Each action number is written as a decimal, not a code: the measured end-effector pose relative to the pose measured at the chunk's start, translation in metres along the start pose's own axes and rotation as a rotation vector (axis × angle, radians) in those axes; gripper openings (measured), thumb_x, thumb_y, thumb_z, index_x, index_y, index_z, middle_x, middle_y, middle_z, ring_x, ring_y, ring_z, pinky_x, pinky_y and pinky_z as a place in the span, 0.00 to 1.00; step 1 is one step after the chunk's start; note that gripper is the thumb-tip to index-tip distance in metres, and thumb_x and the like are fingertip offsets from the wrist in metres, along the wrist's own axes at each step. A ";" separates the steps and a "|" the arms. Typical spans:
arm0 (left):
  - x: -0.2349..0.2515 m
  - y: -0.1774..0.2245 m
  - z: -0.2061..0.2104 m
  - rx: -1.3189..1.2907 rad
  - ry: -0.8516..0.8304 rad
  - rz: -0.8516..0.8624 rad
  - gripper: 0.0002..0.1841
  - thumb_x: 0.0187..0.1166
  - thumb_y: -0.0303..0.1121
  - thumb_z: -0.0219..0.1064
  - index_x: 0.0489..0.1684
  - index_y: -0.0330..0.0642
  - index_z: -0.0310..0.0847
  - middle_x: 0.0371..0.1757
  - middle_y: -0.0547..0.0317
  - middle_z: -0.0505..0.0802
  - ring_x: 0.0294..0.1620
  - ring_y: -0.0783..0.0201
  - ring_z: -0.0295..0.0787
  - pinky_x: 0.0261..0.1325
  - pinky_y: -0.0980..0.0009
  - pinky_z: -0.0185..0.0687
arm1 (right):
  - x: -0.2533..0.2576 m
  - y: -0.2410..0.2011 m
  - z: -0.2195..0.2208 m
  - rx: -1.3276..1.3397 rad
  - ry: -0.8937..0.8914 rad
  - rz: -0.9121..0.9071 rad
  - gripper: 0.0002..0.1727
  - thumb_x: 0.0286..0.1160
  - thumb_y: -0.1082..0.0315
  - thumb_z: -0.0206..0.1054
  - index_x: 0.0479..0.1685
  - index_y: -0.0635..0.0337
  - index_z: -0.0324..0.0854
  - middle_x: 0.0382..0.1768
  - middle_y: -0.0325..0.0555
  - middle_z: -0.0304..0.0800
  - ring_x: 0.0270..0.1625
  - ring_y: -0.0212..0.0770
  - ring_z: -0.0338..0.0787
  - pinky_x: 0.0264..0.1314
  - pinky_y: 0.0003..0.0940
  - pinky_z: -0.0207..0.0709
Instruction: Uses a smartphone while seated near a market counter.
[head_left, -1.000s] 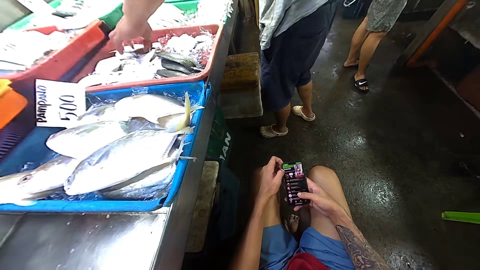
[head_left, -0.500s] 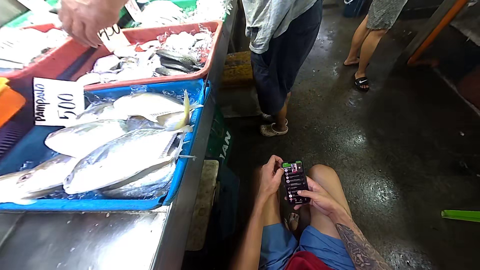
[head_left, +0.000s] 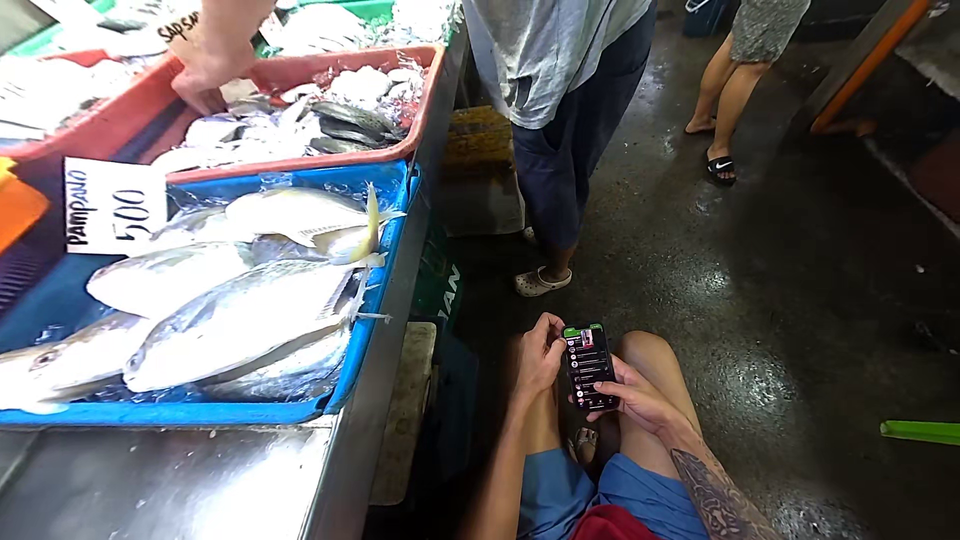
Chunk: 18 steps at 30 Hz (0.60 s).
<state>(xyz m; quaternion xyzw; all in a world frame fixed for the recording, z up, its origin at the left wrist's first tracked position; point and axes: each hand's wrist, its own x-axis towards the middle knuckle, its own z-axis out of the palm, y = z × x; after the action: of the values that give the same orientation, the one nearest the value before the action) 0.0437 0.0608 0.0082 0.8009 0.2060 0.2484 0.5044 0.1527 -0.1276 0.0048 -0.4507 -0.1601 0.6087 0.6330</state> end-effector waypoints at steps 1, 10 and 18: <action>0.000 0.000 0.000 0.001 -0.002 0.001 0.13 0.75 0.30 0.54 0.50 0.37 0.81 0.35 0.58 0.88 0.34 0.68 0.85 0.39 0.67 0.82 | 0.000 0.000 0.000 0.004 0.000 -0.002 0.32 0.79 0.78 0.56 0.84 0.57 0.58 0.64 0.63 0.87 0.57 0.65 0.93 0.44 0.57 0.93; 0.000 0.000 0.000 -0.010 -0.006 -0.003 0.13 0.75 0.30 0.54 0.50 0.37 0.81 0.35 0.59 0.88 0.33 0.69 0.85 0.38 0.68 0.82 | 0.000 0.001 -0.002 0.009 -0.029 -0.008 0.33 0.79 0.80 0.56 0.85 0.57 0.57 0.66 0.63 0.86 0.59 0.65 0.92 0.46 0.59 0.92; 0.000 0.000 0.003 0.015 0.017 -0.007 0.13 0.77 0.37 0.61 0.48 0.36 0.81 0.33 0.59 0.87 0.32 0.68 0.84 0.38 0.68 0.82 | 0.000 0.001 -0.002 0.000 -0.034 -0.012 0.35 0.76 0.79 0.59 0.85 0.57 0.56 0.66 0.62 0.85 0.60 0.64 0.92 0.46 0.58 0.92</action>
<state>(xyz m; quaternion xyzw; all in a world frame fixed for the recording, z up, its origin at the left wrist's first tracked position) 0.0454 0.0585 0.0076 0.8019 0.2149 0.2521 0.4973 0.1536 -0.1288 0.0036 -0.4394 -0.1735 0.6125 0.6338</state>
